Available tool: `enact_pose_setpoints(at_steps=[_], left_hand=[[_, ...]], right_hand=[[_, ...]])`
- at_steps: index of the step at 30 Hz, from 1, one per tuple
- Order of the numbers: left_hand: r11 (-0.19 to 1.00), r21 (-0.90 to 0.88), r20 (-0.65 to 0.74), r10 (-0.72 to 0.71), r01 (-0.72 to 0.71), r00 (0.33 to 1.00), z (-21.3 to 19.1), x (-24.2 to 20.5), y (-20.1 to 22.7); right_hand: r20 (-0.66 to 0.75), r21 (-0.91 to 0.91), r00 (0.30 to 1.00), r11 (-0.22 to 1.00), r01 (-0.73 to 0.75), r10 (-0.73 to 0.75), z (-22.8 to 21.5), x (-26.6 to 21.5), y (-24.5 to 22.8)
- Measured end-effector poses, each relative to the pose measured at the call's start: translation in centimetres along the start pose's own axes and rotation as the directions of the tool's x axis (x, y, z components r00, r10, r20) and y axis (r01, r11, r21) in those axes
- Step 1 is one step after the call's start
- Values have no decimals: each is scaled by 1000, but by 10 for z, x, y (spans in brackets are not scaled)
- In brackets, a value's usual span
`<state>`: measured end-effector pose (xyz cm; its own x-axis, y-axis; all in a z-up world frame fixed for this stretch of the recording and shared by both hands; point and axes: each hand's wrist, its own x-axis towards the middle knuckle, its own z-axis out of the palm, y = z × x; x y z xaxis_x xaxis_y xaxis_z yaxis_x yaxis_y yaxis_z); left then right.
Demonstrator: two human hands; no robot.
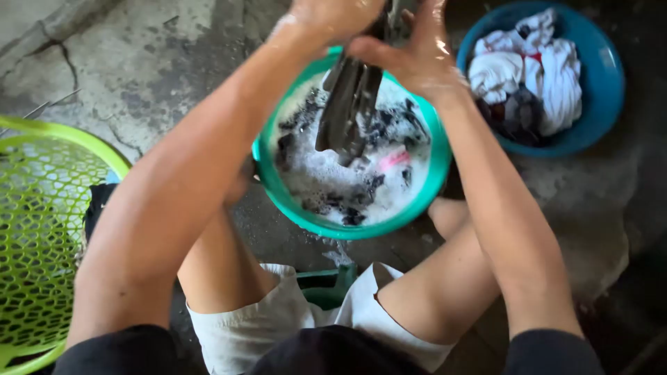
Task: Hand washing clothes in a basin with soapy water using a scrub brush.
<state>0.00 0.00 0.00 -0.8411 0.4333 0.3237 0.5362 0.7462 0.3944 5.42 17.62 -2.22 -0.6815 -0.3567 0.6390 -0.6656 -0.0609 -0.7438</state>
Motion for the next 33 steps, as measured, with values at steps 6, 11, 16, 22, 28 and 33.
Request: enact_pose_setpoints(at_steps=[6, 11, 16, 22, 28, 33], left_hand=[[996, 50, -66, -67, 70, 996, -16, 9, 19], [997, 57, -185, -49, 60, 982, -26, 29, 43], [804, -595, -413, -282, -22, 866, -74, 11, 119], [670, -740, -348, -311, -56, 885, -108, -3, 133], [686, -728, -328, -318, -23, 890, -145, -24, 101], [598, -790, -242, -506, 134, 828, -178, -68, 17]], right_hand=[[-160, -5, 985, 998, -64, 62, 32, -28, 55], [-185, 79, 958, 975, -208, 220, 38, -16, 29], [-188, -11, 966, 983, -181, 176, 49, -13, 45], [-222, 62, 969, 993, -101, 112, 65, -10, 46], [-136, 10, 757, 765, -644, 639, 51, -14, 94], [-64, 58, 808, 811, -583, 585, 4, -1, 52]])
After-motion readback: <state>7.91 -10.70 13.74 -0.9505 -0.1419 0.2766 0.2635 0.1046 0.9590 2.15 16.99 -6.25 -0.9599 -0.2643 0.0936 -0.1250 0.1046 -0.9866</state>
